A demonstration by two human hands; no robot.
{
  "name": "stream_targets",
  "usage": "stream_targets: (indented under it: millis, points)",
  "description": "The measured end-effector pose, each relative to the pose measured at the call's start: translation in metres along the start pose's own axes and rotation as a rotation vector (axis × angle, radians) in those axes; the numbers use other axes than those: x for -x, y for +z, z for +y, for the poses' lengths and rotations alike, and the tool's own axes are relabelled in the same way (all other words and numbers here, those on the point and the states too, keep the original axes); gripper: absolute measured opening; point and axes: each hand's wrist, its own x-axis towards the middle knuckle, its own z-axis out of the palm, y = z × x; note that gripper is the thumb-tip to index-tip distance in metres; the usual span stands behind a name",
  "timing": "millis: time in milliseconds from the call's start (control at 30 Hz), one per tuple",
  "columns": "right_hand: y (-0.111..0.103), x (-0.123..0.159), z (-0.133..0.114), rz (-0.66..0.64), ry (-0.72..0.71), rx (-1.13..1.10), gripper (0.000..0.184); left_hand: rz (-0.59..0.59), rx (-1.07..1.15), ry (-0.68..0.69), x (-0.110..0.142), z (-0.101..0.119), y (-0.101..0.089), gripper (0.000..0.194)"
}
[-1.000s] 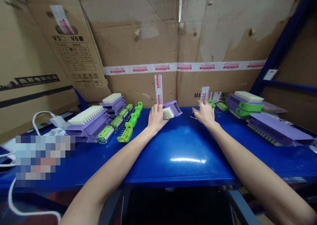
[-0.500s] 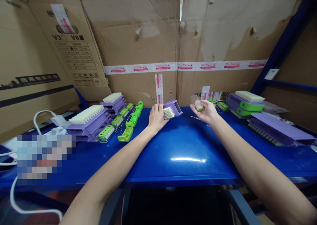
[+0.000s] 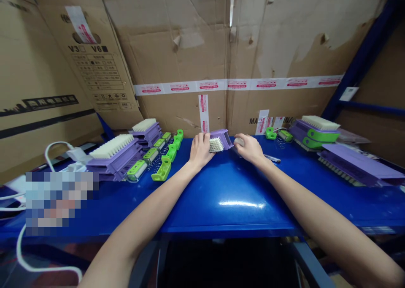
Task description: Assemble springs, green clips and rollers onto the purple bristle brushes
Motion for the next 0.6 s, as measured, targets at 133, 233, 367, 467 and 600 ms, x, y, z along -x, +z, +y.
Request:
stream_targets:
  millis: [133,233,367,467,600]
  points:
    - [-0.004,-0.003,0.002,0.112,-0.008,-0.006,0.031,-0.007,-0.049,0.083,0.0,-0.003,0.0,0.056]
    - [-0.007,-0.004,0.005,0.247,0.007,-0.103,0.032,-0.008,-0.071,0.106,0.0,-0.004,0.0,0.055]
    - [-0.005,-0.005,0.001,0.305,0.025,-0.498,0.041,-0.001,-0.082,0.119,0.0,-0.003,-0.001,0.059]
    - [0.001,-0.005,-0.005,0.235,0.029,-0.755,0.043,0.013,-0.103,0.111,0.0,-0.002,-0.002,0.063]
    - [0.008,-0.002,-0.01,0.137,0.015,-0.823,0.043,0.019,-0.108,0.104,0.0,-0.002,-0.002,0.064]
